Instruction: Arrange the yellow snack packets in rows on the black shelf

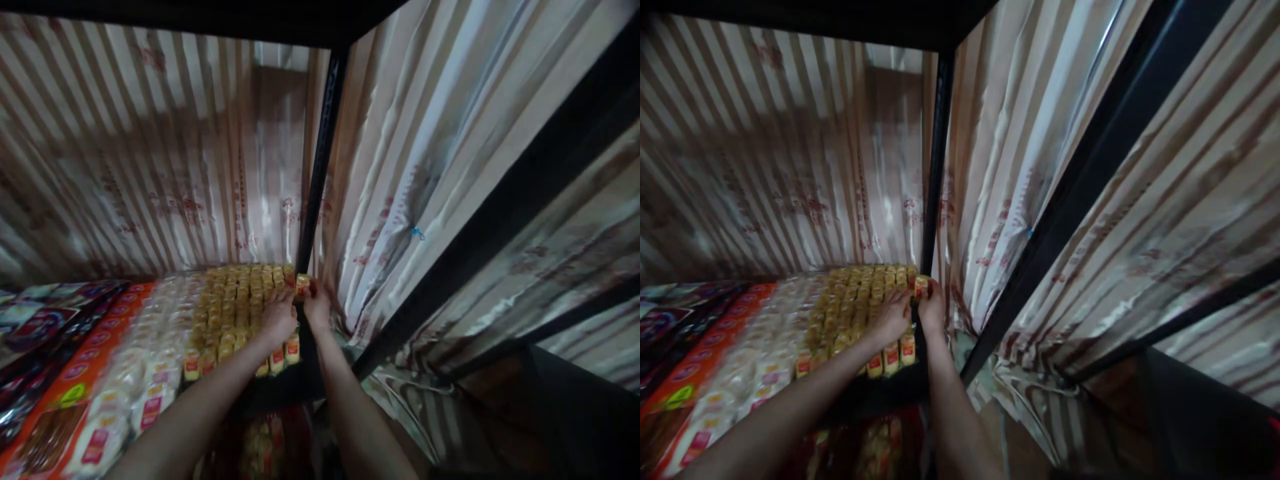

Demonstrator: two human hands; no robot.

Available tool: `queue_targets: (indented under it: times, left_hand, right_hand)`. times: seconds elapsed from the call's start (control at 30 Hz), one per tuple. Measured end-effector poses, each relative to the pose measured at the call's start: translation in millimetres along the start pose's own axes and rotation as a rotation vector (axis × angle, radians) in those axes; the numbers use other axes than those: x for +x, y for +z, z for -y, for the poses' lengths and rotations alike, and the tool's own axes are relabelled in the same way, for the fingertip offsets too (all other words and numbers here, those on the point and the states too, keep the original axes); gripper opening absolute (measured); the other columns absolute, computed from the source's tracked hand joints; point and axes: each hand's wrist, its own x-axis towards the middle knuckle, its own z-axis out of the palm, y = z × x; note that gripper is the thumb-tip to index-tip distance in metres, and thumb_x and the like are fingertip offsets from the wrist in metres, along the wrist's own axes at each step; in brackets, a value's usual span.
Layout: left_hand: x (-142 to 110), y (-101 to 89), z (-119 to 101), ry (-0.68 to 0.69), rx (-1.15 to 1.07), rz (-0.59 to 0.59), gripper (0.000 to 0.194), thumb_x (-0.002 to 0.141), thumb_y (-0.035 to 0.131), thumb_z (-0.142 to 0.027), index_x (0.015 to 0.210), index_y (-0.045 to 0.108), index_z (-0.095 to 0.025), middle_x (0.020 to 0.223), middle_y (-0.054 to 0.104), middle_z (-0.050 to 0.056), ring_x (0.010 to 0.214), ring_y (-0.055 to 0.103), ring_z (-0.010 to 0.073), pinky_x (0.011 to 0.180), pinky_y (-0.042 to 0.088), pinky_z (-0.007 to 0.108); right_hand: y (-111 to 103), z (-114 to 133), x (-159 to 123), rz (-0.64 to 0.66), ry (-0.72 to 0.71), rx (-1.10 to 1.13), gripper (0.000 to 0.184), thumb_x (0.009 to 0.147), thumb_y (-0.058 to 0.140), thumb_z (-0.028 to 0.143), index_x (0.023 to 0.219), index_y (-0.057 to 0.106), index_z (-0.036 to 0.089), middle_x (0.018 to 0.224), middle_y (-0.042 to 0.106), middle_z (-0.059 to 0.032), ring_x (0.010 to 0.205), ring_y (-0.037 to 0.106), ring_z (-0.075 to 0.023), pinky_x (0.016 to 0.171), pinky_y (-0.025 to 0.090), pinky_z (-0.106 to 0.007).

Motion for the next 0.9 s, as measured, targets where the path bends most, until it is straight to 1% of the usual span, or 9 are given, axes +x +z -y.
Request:
queue_targets:
  times: [0.1, 0.2, 0.27, 0.33, 0.43, 0.57, 0.63, 0.77, 0.9]
  left_hand:
    - [7.4, 8.8, 5.4, 0.021, 0.114, 0.075, 0.051, 0.084, 0.038, -0.022, 0.134, 0.040, -0.010, 0.145, 0.035, 0.009, 0.139, 0.014, 0.0251, 0.114, 0.017, 0.043]
    - [13.0, 13.8, 9.5, 0.027, 0.173, 0.157, 0.052, 0.086, 0.034, -0.027, 0.136, 0.038, -0.011, 0.147, 0.031, 0.007, 0.139, 0.011, 0.0268, 0.113, 0.014, 0.047]
    - [16.7, 15.1, 11.9, 0.029, 0.198, 0.198, 0.052, 0.087, 0.033, -0.027, 0.136, 0.037, -0.011, 0.148, 0.029, 0.007, 0.139, 0.010, 0.0265, 0.113, 0.013, 0.046]
    - [20.0, 15.7, 14.5, 0.029, 0.217, 0.221, 0.053, 0.087, 0.032, -0.026, 0.136, 0.036, -0.009, 0.148, 0.028, 0.009, 0.140, 0.010, 0.0261, 0.113, 0.013, 0.046]
    - [23.6, 17.5, 18.9, 0.038, 0.246, 0.232, 0.053, 0.087, 0.031, -0.027, 0.136, 0.037, -0.008, 0.148, 0.028, 0.009, 0.139, 0.012, 0.0257, 0.114, 0.013, 0.045]
    - [25.8, 22.1, 23.8, 0.052, 0.270, 0.226, 0.051, 0.088, 0.030, -0.028, 0.135, 0.039, -0.009, 0.147, 0.032, 0.009, 0.139, 0.015, 0.0249, 0.113, 0.013, 0.045]
    - [26.5, 24.1, 25.1, 0.054, 0.264, 0.220, 0.050, 0.088, 0.030, -0.028, 0.134, 0.040, -0.009, 0.146, 0.033, 0.009, 0.138, 0.016, 0.0252, 0.113, 0.013, 0.046]
    - [27.7, 25.4, 25.7, 0.058, 0.253, 0.225, 0.049, 0.089, 0.030, -0.029, 0.132, 0.043, -0.010, 0.145, 0.035, 0.009, 0.138, 0.017, 0.0264, 0.113, 0.013, 0.048]
    - [27.9, 25.7, 26.2, 0.074, 0.240, 0.208, 0.047, 0.089, 0.031, -0.028, 0.129, 0.047, -0.011, 0.144, 0.036, 0.010, 0.138, 0.016, 0.0271, 0.112, 0.014, 0.049]
  right_hand:
    - [14.2, -17.5, 4.0, 0.021, 0.025, -0.083, 0.034, 0.078, 0.044, 0.024, 0.107, 0.059, 0.013, 0.106, 0.066, -0.0132, 0.098, 0.061, -0.0227, 0.088, 0.045, -0.036]
    - [26.1, -35.7, 6.6, 0.073, 0.014, -0.067, 0.033, 0.078, 0.043, 0.022, 0.106, 0.058, 0.016, 0.100, 0.068, -0.0103, 0.092, 0.063, -0.0207, 0.083, 0.047, -0.034]
    - [32.7, -45.9, 10.0, 0.096, 0.025, -0.049, 0.032, 0.077, 0.045, 0.021, 0.105, 0.059, 0.019, 0.098, 0.069, -0.0074, 0.090, 0.063, -0.0195, 0.082, 0.048, -0.032]
    - [38.6, -53.5, 14.6, 0.096, 0.062, -0.058, 0.031, 0.075, 0.047, 0.021, 0.103, 0.059, 0.020, 0.097, 0.069, -0.0069, 0.090, 0.063, -0.0200, 0.082, 0.048, -0.033]
    - [46.9, -60.5, 21.5, 0.102, 0.082, -0.059, 0.032, 0.074, 0.048, 0.020, 0.103, 0.060, 0.018, 0.097, 0.069, -0.0079, 0.091, 0.063, -0.0203, 0.083, 0.047, -0.033]
    - [56.0, -66.5, 26.5, 0.142, 0.066, -0.026, 0.032, 0.074, 0.047, 0.020, 0.102, 0.061, 0.019, 0.097, 0.070, -0.0055, 0.088, 0.064, -0.0174, 0.081, 0.048, -0.030]
    - [58.4, -69.4, 26.8, 0.138, 0.074, -0.030, 0.032, 0.073, 0.048, 0.021, 0.102, 0.061, 0.018, 0.098, 0.069, -0.0064, 0.089, 0.064, -0.0173, 0.081, 0.048, -0.029]
    - [56.6, -73.6, 22.6, 0.079, 0.108, -0.084, 0.032, 0.070, 0.053, 0.022, 0.101, 0.060, 0.014, 0.099, 0.068, -0.0111, 0.091, 0.063, -0.0206, 0.082, 0.047, -0.031]
    - [51.2, -72.9, 16.1, 0.049, 0.123, -0.134, 0.028, 0.069, 0.056, 0.026, 0.096, 0.059, 0.016, 0.088, 0.067, -0.0092, 0.081, 0.062, -0.0213, 0.076, 0.046, -0.033]
